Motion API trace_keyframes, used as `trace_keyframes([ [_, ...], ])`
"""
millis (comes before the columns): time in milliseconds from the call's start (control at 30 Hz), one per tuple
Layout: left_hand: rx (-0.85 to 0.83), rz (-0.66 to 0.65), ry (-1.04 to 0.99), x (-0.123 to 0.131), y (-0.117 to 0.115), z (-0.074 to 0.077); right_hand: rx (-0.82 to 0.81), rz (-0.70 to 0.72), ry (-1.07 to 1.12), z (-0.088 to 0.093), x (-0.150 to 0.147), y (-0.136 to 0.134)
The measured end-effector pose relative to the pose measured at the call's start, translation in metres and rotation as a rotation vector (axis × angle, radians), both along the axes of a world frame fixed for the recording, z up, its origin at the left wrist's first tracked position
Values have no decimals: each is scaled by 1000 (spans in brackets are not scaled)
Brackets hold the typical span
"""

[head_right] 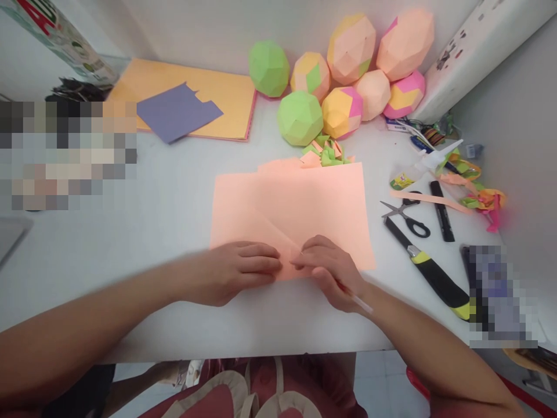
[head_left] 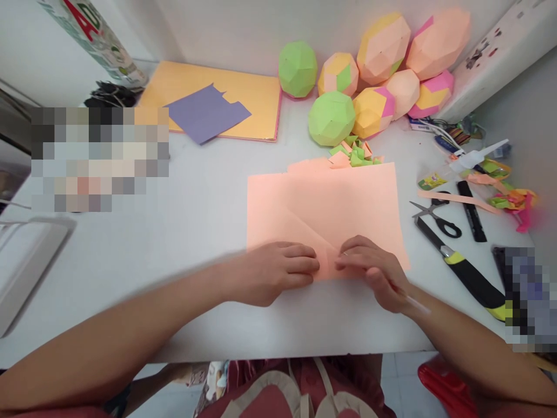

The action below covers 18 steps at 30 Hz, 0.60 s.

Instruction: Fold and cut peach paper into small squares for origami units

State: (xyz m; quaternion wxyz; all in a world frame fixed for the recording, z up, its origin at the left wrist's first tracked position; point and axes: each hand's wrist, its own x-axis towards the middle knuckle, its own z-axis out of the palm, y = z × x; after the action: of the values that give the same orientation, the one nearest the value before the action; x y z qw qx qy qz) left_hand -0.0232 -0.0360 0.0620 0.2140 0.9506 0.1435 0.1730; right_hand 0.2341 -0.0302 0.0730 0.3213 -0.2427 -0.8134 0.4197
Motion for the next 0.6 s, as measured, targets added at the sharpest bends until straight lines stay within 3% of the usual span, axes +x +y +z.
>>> trace_keyframes([
  [100, 9, 5, 50, 3, -3, 0, -302, -121, 40, 8, 7, -12],
  [167, 23, 11, 68, 5, -5, 0, -421, -189, 66, 12, 11, -15],
  [400, 87, 28, 30, 10, -7, 0, -368, -303, -14, 21, 12, -12],
  [500, 113, 15, 42, 10, -7, 0, -435, -270, -121, 16, 6, -18],
  [600, 121, 18, 66, 11, -7, 0, -331, -215, -232, 9, -1, -24],
])
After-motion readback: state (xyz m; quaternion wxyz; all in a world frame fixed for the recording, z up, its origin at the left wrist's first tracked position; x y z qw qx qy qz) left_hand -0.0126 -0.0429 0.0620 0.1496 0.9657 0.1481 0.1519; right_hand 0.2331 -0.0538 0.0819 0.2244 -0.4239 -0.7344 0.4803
